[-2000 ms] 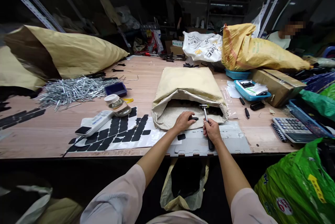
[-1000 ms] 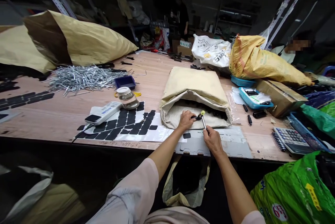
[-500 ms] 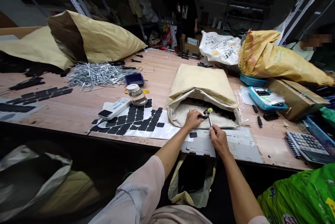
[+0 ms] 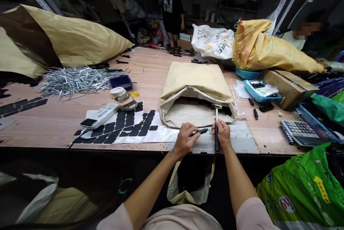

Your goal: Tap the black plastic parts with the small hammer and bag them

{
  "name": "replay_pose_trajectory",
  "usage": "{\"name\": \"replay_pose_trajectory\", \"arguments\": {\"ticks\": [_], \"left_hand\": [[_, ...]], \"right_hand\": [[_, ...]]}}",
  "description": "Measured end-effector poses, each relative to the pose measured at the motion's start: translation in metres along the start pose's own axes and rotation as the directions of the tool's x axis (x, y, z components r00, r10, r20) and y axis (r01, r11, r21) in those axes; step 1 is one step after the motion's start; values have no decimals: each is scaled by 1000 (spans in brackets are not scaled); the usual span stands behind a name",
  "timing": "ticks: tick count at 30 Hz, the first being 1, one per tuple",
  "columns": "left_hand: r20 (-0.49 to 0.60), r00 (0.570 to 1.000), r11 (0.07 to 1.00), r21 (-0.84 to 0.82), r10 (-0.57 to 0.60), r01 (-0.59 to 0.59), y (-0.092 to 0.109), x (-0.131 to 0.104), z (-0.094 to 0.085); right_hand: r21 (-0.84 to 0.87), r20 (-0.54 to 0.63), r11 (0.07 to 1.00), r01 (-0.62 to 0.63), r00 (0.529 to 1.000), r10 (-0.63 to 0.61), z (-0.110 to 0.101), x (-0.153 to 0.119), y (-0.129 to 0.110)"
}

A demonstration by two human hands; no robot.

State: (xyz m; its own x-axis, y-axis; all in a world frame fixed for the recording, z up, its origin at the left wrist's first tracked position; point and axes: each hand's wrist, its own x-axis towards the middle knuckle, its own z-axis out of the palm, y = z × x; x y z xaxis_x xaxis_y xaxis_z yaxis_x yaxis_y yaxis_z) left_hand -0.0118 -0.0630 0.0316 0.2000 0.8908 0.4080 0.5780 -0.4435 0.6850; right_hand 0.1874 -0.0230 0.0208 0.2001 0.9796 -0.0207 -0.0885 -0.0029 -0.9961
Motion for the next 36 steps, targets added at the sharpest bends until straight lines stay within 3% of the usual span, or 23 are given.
{"name": "replay_pose_trajectory", "arguments": {"ticks": [4, 6, 8, 11, 13, 14, 16, 18, 20, 22, 24, 26, 30, 32, 36], "left_hand": [[72, 984, 985, 45, 161, -164, 24, -76, 6], [124, 975, 976, 95, 182, -195, 28, -93, 12], [145, 973, 972, 129, 177, -196, 26, -91, 16], [65, 991, 976, 177, 115, -125, 17, -56, 6], [-89, 996, 968, 249, -2, 24, 5, -17, -12], [-206, 974, 944, 295, -90, 150, -3, 5, -24], [-434, 862, 842, 333, -262, 424, -24, 46, -48], [-562, 737, 722, 320, -377, 613, -48, 80, -68], [-553, 680, 664, 277, -481, 695, -73, 105, -80], [-469, 655, 679, 146, -593, 719, -93, 123, -86], [-408, 641, 715, -44, -650, 697, -104, 137, -89], [-417, 643, 755, -202, -643, 624, -105, 147, -93], [-467, 764, 868, -436, -445, 239, -83, 150, -112], [-479, 789, 851, -514, -385, 103, -73, 141, -123], [-393, 758, 763, -612, -521, 207, -73, 110, -130]], "right_hand": [[-15, 22, 1000, -2, 1000, 3, 1, -2, 0], [-26, 29, 1000, 13, 1000, -12, 1, -3, 1], [-35, 32, 999, 29, 999, -28, 1, -4, 2], [-39, 38, 998, 40, 999, -38, 1, -4, 4], [-44, 42, 998, 37, 998, -36, 1, -4, 6], [-47, 44, 998, 37, 998, -35, 1, -3, 6], [-49, 47, 998, 36, 998, -34, 1, -2, 7], [-40, 58, 998, 39, 998, -37, 2, -1, 7], [-33, 66, 999, 44, 997, -42, 3, -1, 8], [-33, 66, 998, 54, 997, -52, 3, -1, 7], [-34, 60, 997, 65, 996, -63, 3, -1, 8], [-33, 61, 997, 68, 996, -66, 3, -1, 8], [-43, 63, 997, 60, 996, -57, 2, 0, 10], [-54, 60, 997, 61, 996, -58, 2, 0, 10], [-65, 59, 996, 62, 997, -58, 2, 0, 10]]}}
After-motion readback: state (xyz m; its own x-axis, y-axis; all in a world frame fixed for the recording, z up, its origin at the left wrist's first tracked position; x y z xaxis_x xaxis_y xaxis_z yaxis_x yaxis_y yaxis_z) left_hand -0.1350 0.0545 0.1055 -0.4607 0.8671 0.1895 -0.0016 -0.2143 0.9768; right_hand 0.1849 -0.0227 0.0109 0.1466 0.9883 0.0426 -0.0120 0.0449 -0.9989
